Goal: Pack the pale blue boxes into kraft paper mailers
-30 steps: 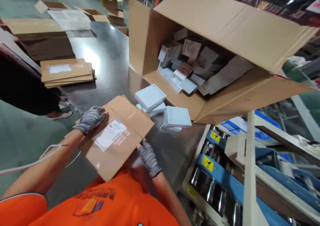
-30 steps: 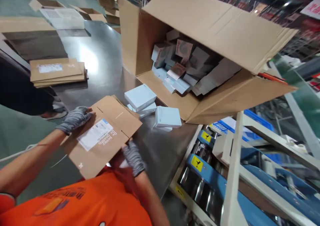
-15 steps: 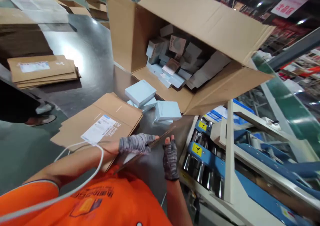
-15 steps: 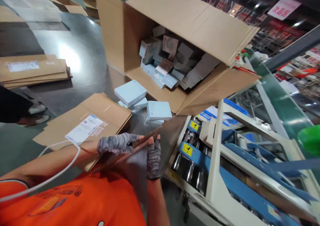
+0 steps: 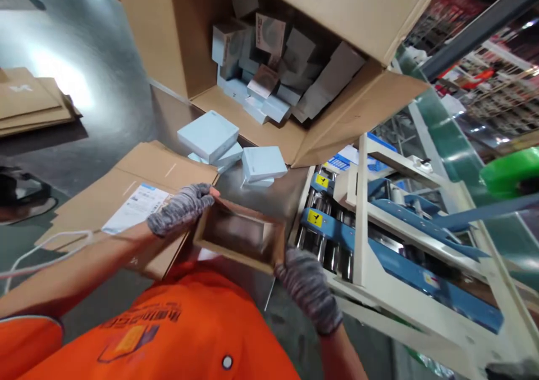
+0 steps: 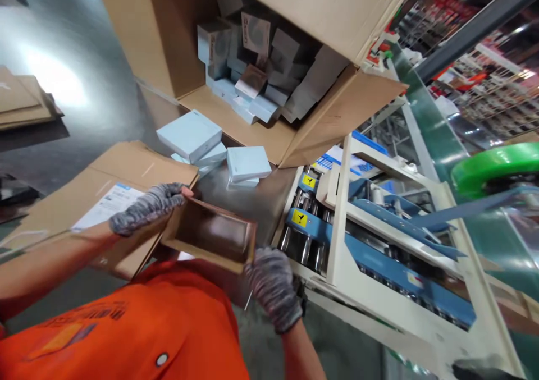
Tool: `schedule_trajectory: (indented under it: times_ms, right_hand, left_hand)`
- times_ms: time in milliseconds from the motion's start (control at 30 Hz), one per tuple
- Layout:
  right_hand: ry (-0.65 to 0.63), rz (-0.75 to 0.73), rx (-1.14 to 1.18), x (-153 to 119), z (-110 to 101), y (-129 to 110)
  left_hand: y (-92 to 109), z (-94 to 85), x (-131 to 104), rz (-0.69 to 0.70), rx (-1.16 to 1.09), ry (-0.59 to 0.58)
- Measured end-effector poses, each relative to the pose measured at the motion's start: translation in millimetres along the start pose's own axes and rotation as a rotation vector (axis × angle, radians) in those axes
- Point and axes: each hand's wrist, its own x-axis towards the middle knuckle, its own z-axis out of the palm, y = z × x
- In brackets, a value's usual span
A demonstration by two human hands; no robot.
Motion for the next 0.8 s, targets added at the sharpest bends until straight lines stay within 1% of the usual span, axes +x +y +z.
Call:
schedule_trajectory:
  times_ms: [67,100,167,233,267,333,367,433,467,500,600,700,733,767,800]
  right_hand:
    - [-0.065,-0.111,-0.215,-16.7,13.8,-12.8]
    - [-0.093,-0.127,-0.285,-17.8,25.0,-19.3]
    - [-0.118,-0.082,-0.317,-8.3,48.1,-26.7]
    - [-0.094,-0.019,-0.316,6.0,62.8,-22.2]
    - [-0.062,0.009,-0.308,10.6,65.3,-15.4]
    - [0.079,0.112,-0.176,11.1,62.6,3.5]
    - [0.169,0.184,-0.068,7.7,59.4,13.7]
    - [0.321,0.308,0.157,-1.6,54.7,31.3]
    - [0.361,0.343,0.238,-5.2,54.6,37.6]
    - [0.369,0.355,0.28,-7.4,56.2,42.1]
    - [0.35,0.347,0.38,-6.4,66.1,47.0]
    - [0.322,0.313,0.455,-7.3,70.2,49.8]
    - [0.285,0.258,0.464,-10.6,68.6,52.3]
    - [0.227,0.162,0.456,-15.5,65.7,56.0]
    - [0.158,0.029,0.428,-21.7,62.2,60.8]
  left_hand:
    - [2.9,15.1,3.8,-0.033,-0.015,0.02]
    - [4.7,26.5,5.5,-0.043,-0.024,-0.005]
    - [7.4,53.0,8.9,-0.054,-0.028,-0.103]
    - [7.0,78.0,12.9,-0.05,0.001,-0.202]
    - [5.2,87.7,15.5,-0.042,0.017,-0.238]
    - [-1.7,98.9,22.3,-0.02,0.042,-0.287]
    - [-6.4,99.9,26.0,-0.008,0.047,-0.312]
    - [-16.7,93.2,32.2,0.007,0.065,-0.378]
    - [-21.6,86.3,33.9,0.012,0.08,-0.414]
    - [-25.7,78.0,34.5,0.017,0.096,-0.45]
    - [-30.7,53.0,30.9,0.037,0.127,-0.546]
    - [-28.6,40.5,26.0,0.085,0.133,-0.605]
    - [-28.6,38.5,24.5,0.116,0.115,-0.62]
    - [-29.7,36.1,22.3,0.15,0.082,-0.618]
    - [-32.2,32.5,18.8,0.18,0.044,-0.608]
